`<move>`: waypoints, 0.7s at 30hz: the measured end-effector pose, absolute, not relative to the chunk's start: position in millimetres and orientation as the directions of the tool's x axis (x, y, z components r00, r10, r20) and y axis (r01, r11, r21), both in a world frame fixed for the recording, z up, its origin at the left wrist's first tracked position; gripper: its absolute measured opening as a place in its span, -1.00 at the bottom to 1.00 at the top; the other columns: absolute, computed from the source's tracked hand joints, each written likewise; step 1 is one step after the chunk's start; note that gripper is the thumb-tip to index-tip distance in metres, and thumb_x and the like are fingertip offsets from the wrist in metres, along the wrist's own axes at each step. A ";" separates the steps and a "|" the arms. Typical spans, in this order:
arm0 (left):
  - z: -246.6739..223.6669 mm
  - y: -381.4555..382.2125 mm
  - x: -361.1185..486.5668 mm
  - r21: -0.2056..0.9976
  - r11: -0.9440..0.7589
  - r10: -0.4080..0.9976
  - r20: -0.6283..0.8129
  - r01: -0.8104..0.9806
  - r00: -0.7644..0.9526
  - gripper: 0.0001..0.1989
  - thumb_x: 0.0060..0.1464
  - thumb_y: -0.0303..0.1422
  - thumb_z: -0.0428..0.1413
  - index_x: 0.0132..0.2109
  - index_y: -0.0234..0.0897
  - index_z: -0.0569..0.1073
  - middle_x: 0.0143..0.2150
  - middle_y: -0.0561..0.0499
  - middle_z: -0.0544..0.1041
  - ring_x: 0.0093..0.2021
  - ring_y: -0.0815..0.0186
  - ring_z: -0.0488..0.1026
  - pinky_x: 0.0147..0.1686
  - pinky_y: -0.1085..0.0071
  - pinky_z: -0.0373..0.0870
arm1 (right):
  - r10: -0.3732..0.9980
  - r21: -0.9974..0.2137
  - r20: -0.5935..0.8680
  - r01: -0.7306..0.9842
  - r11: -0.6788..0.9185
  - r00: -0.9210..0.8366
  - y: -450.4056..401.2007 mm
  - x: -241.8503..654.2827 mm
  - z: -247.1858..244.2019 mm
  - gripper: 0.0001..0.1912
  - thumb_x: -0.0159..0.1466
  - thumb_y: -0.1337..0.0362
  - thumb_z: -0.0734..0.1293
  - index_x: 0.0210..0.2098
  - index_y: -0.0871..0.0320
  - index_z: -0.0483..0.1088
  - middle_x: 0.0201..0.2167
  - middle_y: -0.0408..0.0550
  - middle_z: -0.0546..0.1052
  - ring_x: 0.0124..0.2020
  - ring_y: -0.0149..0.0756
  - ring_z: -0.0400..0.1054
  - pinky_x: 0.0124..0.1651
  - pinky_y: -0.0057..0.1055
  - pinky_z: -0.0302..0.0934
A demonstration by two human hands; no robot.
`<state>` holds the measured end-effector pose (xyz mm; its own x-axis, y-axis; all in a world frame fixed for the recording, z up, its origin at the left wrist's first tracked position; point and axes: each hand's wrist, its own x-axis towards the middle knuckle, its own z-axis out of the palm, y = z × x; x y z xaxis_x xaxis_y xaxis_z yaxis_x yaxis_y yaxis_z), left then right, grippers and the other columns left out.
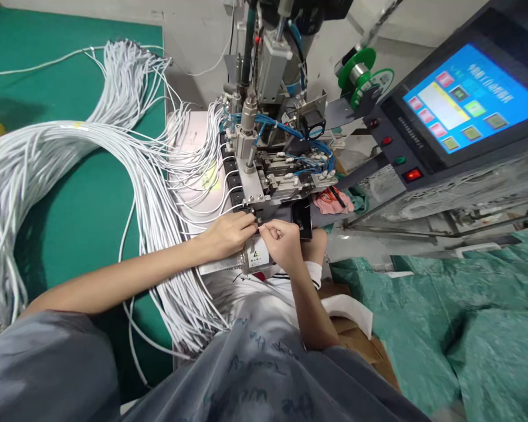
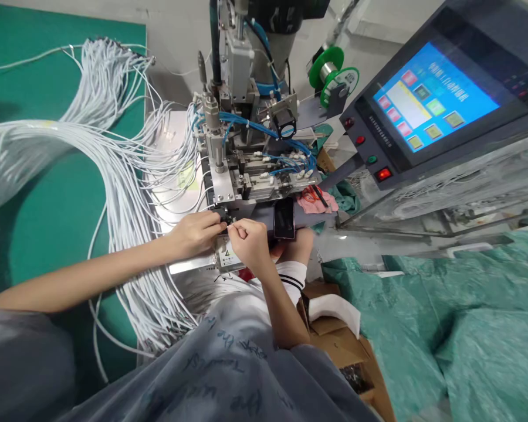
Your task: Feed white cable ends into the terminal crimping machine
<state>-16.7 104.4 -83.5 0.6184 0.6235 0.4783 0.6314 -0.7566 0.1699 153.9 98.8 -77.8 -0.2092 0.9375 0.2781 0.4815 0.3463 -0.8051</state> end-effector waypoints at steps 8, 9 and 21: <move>-81.2 103.6 -12.3 0.622 -0.588 0.798 0.344 0.517 0.495 -0.79 0.22 -0.37 -0.01 -0.21 -0.34 0.51 -0.41 0.01 0.43 -0.40 0.42 0.38 -0.39 0.53 0.30 | 0.934 -0.871 0.358 0.360 0.333 0.001 100.4 145.0 -95.8 -0.73 0.19 0.31 0.26 -0.63 0.19 0.35 -0.68 -0.25 0.08 -0.62 -0.48 0.01 -0.52 -0.45 -0.06; -81.1 105.2 -13.0 0.581 -0.605 0.784 0.316 0.544 0.534 -0.78 0.23 -0.40 -0.04 -0.15 -0.35 0.50 -0.38 -0.01 0.43 -0.39 0.40 0.39 -0.38 0.52 0.31 | 0.947 -0.882 0.323 0.362 0.301 0.000 101.9 147.6 -99.6 -0.75 0.19 0.29 0.27 -0.59 0.19 0.38 -0.67 -0.24 0.12 -0.62 -0.48 0.03 -0.51 -0.45 -0.04; -77.9 119.4 -12.5 0.206 -0.635 0.760 -0.010 0.745 0.650 -0.77 0.14 -0.56 -0.09 -0.16 -0.43 0.43 -0.31 -0.08 0.36 -0.40 0.33 0.36 -0.40 0.42 0.36 | 0.983 -0.987 -0.115 0.132 -0.096 -0.143 137.0 167.3 -137.5 -0.82 0.10 0.19 0.31 -0.44 0.19 0.42 -0.50 -0.10 0.48 -0.47 -0.36 0.32 -0.33 -0.41 0.21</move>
